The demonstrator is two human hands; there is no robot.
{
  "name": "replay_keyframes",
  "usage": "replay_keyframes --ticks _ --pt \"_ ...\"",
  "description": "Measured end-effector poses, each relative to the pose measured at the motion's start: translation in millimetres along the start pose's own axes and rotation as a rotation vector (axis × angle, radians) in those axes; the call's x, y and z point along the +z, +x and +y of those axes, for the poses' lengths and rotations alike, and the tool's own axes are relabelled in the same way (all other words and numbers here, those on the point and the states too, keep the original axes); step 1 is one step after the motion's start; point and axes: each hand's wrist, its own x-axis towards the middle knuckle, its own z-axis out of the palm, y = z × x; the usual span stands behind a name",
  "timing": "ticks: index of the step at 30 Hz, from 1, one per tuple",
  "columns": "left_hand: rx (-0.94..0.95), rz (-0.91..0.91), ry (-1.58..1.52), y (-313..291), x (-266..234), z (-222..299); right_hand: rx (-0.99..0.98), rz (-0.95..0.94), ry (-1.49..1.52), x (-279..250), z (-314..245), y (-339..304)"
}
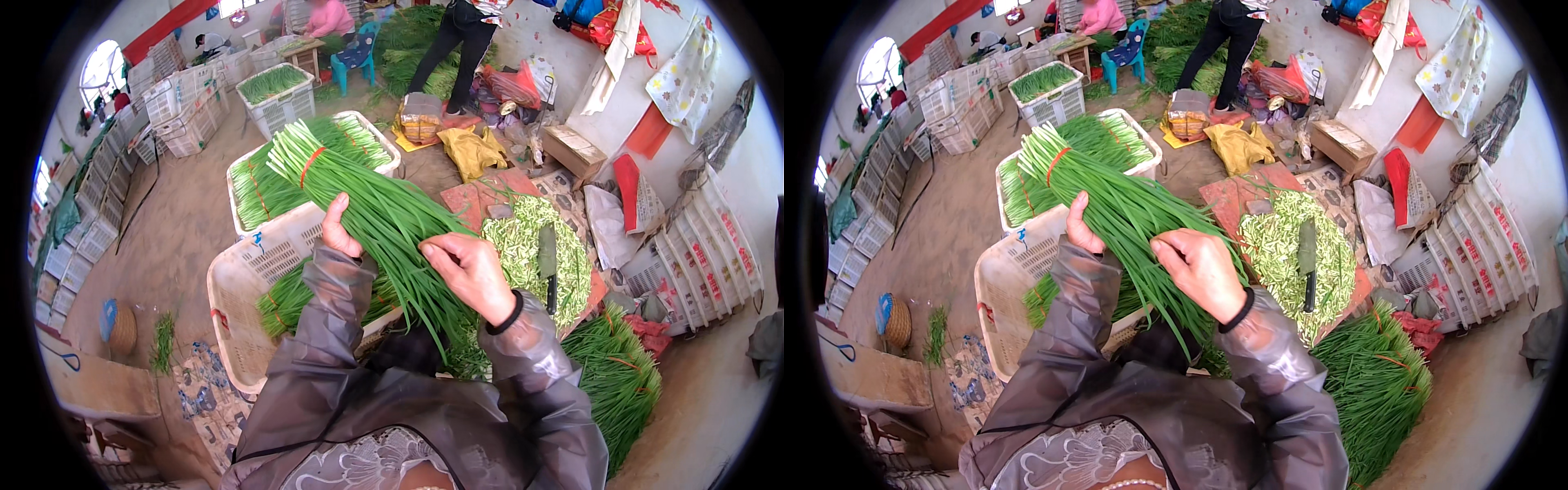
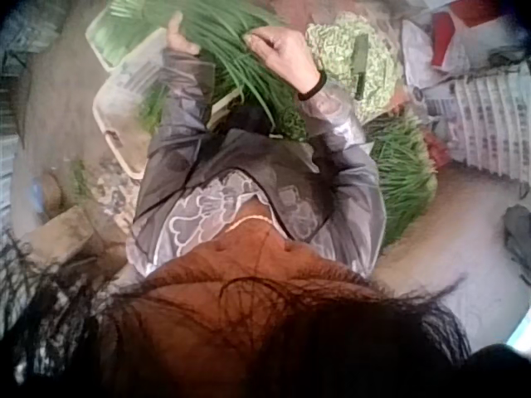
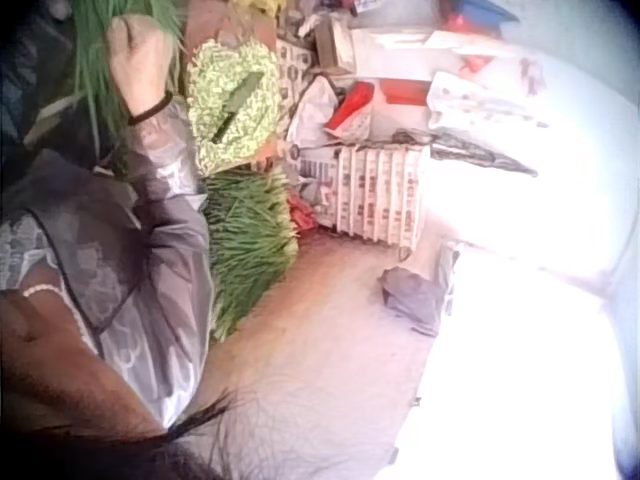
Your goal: The person trims the root ends of chive bundles with a large knife, turns them over to check the stalks, and places the bundles into a plastic crate.
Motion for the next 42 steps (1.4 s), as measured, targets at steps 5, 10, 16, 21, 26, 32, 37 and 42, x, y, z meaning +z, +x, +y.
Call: replay_keyframes --ticks 5,10,16,21,26,32,37,42 --pt "-0.001 -0.051 0.038 -6 8 2 -0.004 0.055 -0.176 21 2 7" --pt "-0.017 -0.062 0.022 -5 9 -3 0.109 0.006 0.242 22 16 8" --pt "-0.03 -0.133 -0.044 -1 -21 -10 0.205 -0.923 0.602 4 10 2" --pt "-0.026 -0.119 -0.089 1 -23 -8 0.263 -1.446 0.15 -26 -14 -47" --pt "0.015 -0.106 -0.032 0 -20 -3 0.277 -0.771 0.34 -74 -28 -49" --pt "-0.039 -0.115 -0.068 8 -29 -14 -0.082 0.065 -0.214 -35 -14 -27" --pt "-0.067 -0.197 -0.117 7 -11 -18 -0.109 0.159 -0.211 -19 7 -17" --pt "-0.052 -0.111 -0.125 4 -2 -10 -0.148 0.272 0.362 -40 -4 -24"
